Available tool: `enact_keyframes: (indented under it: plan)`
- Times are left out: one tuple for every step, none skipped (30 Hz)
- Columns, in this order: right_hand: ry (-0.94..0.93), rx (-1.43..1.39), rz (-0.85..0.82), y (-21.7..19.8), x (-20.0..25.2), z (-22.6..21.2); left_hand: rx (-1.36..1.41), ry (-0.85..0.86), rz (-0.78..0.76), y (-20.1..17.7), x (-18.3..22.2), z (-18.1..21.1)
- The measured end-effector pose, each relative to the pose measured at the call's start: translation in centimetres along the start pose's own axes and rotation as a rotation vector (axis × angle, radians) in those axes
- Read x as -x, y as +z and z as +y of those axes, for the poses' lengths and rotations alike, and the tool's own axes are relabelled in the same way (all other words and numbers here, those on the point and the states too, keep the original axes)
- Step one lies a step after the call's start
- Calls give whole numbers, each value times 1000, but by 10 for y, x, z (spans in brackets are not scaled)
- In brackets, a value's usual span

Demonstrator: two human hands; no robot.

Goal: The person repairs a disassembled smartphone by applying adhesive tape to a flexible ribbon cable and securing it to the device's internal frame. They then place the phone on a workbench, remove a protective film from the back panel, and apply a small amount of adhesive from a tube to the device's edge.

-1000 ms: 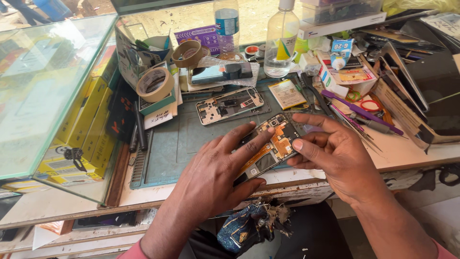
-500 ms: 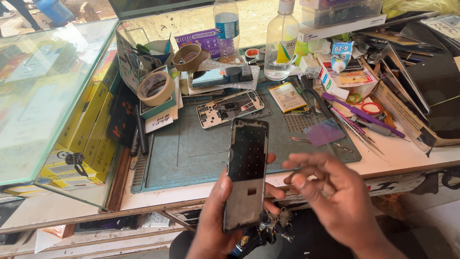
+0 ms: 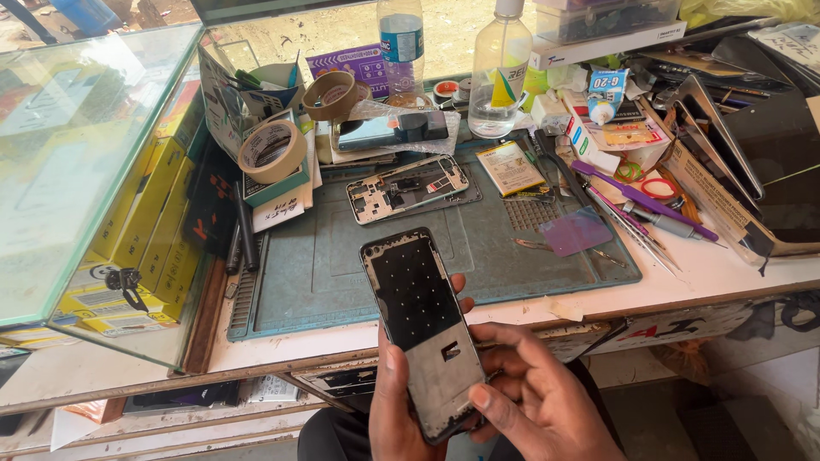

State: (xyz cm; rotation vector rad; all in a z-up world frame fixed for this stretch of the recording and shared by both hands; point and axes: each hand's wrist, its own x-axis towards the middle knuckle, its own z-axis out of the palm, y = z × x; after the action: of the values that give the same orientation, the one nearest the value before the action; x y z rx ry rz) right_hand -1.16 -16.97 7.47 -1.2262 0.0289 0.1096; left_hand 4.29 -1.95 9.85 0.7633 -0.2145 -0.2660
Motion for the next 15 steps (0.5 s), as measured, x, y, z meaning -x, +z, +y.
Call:
enact_keyframes:
  plan:
    - [67, 23, 25, 3, -2, -5, -64, -2, 17, 2, 2, 2]
    - [135, 46, 49, 5, -3, -13, -74, 28, 9, 4, 5, 3]
    - [201, 69, 71, 6, -6, -21, -85, 59, 0, 6, 8, 4]
    - [181, 84, 54, 6, -11, -30, -96, 90, -9, 8, 9, 5]
    - [163, 100, 37, 4, -14, -38, -170, 97, -53, 5, 9, 10]
    - [145, 115, 20, 1, -17, -47, -245, 104, -97, -1, 8, 18]
    - [119, 153, 3, -5, -25, -56, -320, 113, -142, -7, 6, 27]
    - [93, 192, -14, -11, -35, -65, -323, 155, -168, -11, 1, 35]
    - [67, 231, -30, -18, -44, -74, -325, 195, -195, -15, -8, 42]
    - [65, 295, -26, -24, -52, -84, -326, 236, -223, -18, -18, 51]
    - [66, 359, -23, -30, -62, -93, -321, 181, -223, -22, -24, 62]
    - [67, 423, -21, -35, -71, -102, -316, 125, -223, -27, -30, 75]
    - [57, 464, -48, -39, -81, -110, -312, 74, -223, -33, -35, 88]
    - [47, 504, -74, -41, -91, -117, -308, 0, -162, -37, -41, 97]
    - [38, 545, -98, -43, -101, -122, -301, -75, -101, -41, -50, 103]
